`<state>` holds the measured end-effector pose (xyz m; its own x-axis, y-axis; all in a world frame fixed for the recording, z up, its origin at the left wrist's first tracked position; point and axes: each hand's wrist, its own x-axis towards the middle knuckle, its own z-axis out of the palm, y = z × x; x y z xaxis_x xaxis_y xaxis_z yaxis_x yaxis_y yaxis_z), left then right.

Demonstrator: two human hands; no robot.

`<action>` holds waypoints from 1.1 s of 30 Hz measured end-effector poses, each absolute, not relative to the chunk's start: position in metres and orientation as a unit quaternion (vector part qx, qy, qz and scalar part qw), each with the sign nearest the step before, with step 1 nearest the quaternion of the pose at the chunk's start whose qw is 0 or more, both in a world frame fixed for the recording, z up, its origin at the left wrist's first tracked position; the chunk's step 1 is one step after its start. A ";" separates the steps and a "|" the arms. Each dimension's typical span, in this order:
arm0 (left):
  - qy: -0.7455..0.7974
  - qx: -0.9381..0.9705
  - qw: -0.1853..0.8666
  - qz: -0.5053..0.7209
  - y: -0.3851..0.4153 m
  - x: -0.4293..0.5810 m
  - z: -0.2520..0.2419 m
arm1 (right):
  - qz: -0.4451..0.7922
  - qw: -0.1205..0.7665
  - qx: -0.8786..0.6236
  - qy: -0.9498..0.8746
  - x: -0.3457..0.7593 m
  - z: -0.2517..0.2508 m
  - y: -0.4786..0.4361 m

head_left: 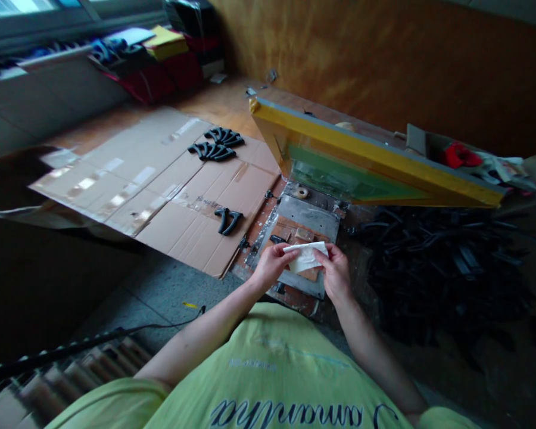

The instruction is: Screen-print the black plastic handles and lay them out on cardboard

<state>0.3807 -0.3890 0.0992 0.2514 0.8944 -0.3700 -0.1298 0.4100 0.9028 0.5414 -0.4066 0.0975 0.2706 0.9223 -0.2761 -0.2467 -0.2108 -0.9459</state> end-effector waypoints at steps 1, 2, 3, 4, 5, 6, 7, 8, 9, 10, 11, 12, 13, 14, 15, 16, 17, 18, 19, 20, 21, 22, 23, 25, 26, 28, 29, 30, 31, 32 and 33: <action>0.489 0.395 0.684 0.369 -0.390 0.380 0.098 | 0.532 0.555 -0.572 -0.288 0.541 0.098 -0.407; 0.495 0.399 0.681 0.364 -0.391 0.379 0.098 | 0.536 0.554 -0.572 -0.282 0.541 0.098 -0.408; 0.501 0.403 0.677 0.358 -0.392 0.379 0.098 | 0.541 0.550 -0.572 -0.279 0.540 0.099 -0.409; 0.508 0.409 0.671 0.352 -0.392 0.378 0.098 | 0.545 0.546 -0.572 -0.279 0.539 0.099 -0.409; 0.514 0.416 0.666 0.344 -0.391 0.377 0.099 | 0.548 0.542 -0.572 -0.281 0.538 0.100 -0.410; 0.517 0.422 0.663 0.338 -0.390 0.376 0.099 | 0.547 0.540 -0.572 -0.288 0.538 0.101 -0.410; 0.517 0.427 0.663 0.333 -0.388 0.374 0.100 | 0.542 0.542 -0.569 -0.299 0.537 0.103 -0.410; 0.512 0.431 0.665 0.331 -0.385 0.372 0.101 | 0.534 0.546 -0.566 -0.310 0.537 0.104 -0.410; 0.504 0.434 0.670 0.331 -0.381 0.370 0.102 | 0.526 0.551 -0.563 -0.320 0.536 0.104 -0.409; 0.493 0.435 0.675 0.334 -0.376 0.367 0.102 | 0.523 0.553 -0.560 -0.327 0.536 0.105 -0.408; 0.482 0.437 0.681 0.336 -0.370 0.364 0.102 | 0.525 0.551 -0.559 -0.331 0.535 0.105 -0.406; 0.471 0.443 0.685 0.335 -0.363 0.360 0.102 | 0.530 0.545 -0.558 -0.333 0.534 0.104 -0.404; 0.463 0.455 0.684 0.332 -0.357 0.357 0.101 | 0.535 0.539 -0.557 -0.336 0.533 0.103 -0.401; 0.461 0.476 0.674 0.326 -0.350 0.354 0.101 | 0.533 0.533 -0.559 -0.344 0.531 0.102 -0.397; 0.467 0.506 0.652 0.318 -0.343 0.351 0.101 | 0.521 0.528 -0.565 -0.361 0.529 0.101 -0.393; 0.482 0.542 0.616 0.307 -0.337 0.349 0.102 | 0.496 0.521 -0.577 -0.385 0.525 0.100 -0.389; 0.503 0.580 0.569 0.295 -0.331 0.347 0.103 | 0.460 0.511 -0.595 -0.416 0.520 0.099 -0.385; 0.525 0.614 0.518 0.281 -0.326 0.345 0.105 | 0.417 0.495 -0.617 -0.448 0.515 0.098 -0.381; 0.544 0.640 0.473 0.267 -0.322 0.343 0.108 | 0.373 0.474 -0.639 -0.477 0.508 0.098 -0.377; 0.554 0.656 0.444 0.257 -0.317 0.340 0.111 | 0.336 0.451 -0.658 -0.500 0.499 0.098 -0.373; 0.554 0.663 0.434 0.256 -0.313 0.338 0.114 | 0.311 0.431 -0.670 -0.519 0.490 0.099 -0.369; 0.547 0.661 0.443 0.261 -0.309 0.335 0.116 | 0.299 0.417 -0.672 -0.534 0.481 0.100 -0.364; 0.534 0.650 0.469 0.270 -0.304 0.331 0.117 | 0.296 0.411 -0.667 -0.546 0.472 0.101 -0.360; 0.492 0.604 0.559 0.285 -0.294 0.322 0.117 | 0.299 0.413 -0.649 -0.565 0.455 0.102 -0.349; 0.462 0.573 0.614 0.285 -0.287 0.318 0.115 | 0.297 0.418 -0.645 -0.568 0.449 0.101 -0.344; 0.401 0.514 0.710 0.268 -0.271 0.308 0.111 | 0.285 0.421 -0.660 -0.553 0.441 0.099 -0.331; 0.376 0.494 0.741 0.257 -0.262 0.303 0.108 | 0.281 0.420 -0.676 -0.537 0.440 0.097 -0.324; 0.361 0.484 0.760 0.242 -0.251 0.299 0.106 | 0.279 0.421 -0.690 -0.519 0.440 0.094 -0.317; 0.354 0.484 0.768 0.225 -0.238 0.296 0.103 | 0.281 0.425 -0.701 -0.499 0.441 0.091 -0.310; 0.354 0.490 0.769 0.209 -0.224 0.294 0.100 | 0.286 0.433 -0.707 -0.480 0.443 0.088 -0.305; 0.357 0.500 0.764 0.198 -0.208 0.293 0.096 | 0.295 0.445 -0.710 -0.459 0.445 0.085 -0.300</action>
